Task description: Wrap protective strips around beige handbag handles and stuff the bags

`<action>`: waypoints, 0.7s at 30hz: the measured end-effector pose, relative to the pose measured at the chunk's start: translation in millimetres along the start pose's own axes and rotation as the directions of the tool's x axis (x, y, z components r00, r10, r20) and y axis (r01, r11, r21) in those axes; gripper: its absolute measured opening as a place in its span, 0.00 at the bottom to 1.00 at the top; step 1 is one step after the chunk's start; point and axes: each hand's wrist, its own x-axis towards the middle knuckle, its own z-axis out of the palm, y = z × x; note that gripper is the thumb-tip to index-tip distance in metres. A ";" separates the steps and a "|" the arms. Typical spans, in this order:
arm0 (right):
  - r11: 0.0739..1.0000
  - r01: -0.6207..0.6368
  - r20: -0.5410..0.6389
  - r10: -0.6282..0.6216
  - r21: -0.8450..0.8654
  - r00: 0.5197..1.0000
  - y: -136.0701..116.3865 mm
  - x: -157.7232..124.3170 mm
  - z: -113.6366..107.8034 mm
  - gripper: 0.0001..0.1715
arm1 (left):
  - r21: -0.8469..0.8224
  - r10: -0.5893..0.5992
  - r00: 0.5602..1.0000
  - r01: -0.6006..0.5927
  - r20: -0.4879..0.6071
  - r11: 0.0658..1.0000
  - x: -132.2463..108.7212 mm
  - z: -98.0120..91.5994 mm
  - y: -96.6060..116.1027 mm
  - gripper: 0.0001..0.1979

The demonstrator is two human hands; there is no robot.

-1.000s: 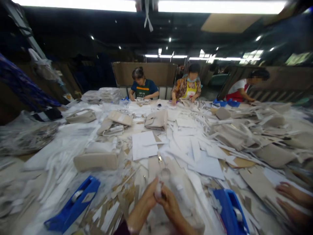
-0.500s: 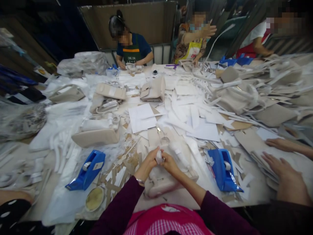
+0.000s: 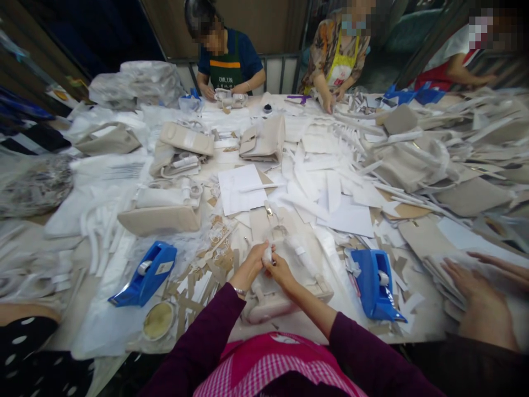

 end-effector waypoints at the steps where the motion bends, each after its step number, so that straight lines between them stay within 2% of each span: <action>1: 1.000 -0.002 0.004 0.002 0.010 1.000 -0.2 -0.3 0.2 0.11 | 0.024 0.031 0.999 -0.031 -0.016 0.999 -3.6 -0.3 0.8 0.08; 4: 0.999 -0.038 -0.002 0.038 0.029 0.999 -0.3 -1.7 -0.2 0.11 | 0.197 0.202 0.973 -0.177 -0.113 0.964 -16.4 -10.5 9.1 0.03; 6: 0.997 -0.074 -0.006 0.074 0.037 0.997 -0.2 -3.3 -1.1 0.10 | 0.314 0.320 0.930 -0.255 -0.179 0.915 -26.1 -27.0 17.2 0.04; 8: 0.993 -0.099 0.001 0.099 0.059 0.995 -0.8 -5.2 -2.3 0.10 | 0.351 0.370 0.894 -0.272 -0.252 0.896 -37.0 -48.5 21.7 0.09; 11: 0.986 -0.112 0.017 0.111 0.126 0.994 -2.0 -7.5 -3.3 0.12 | 0.311 0.293 0.887 -0.183 -0.356 0.932 -56.1 -76.5 13.5 0.12; 14: 0.978 -0.119 0.024 0.117 0.171 0.993 -1.2 -8.8 -2.9 0.14 | 0.221 0.126 0.933 -0.051 -0.338 0.974 -73.3 -87.0 -7.9 0.15; 16: 0.975 -0.118 0.024 0.116 0.188 0.993 1.5 -8.9 -2.3 0.15 | 0.129 0.047 0.963 -0.013 -0.266 0.992 -80.6 -84.8 -21.0 0.14; 18: 0.977 -0.110 0.028 0.107 0.180 0.994 5.7 -8.2 -1.8 0.16 | -0.014 -0.005 0.976 0.003 -0.220 1.000 -84.0 -78.5 -28.0 0.11; 21: 0.989 -0.091 0.024 0.088 0.118 0.996 13.1 -5.1 -1.6 0.15 | -0.144 0.005 0.976 -0.037 -0.217 0.989 -83.7 -65.1 -26.4 0.07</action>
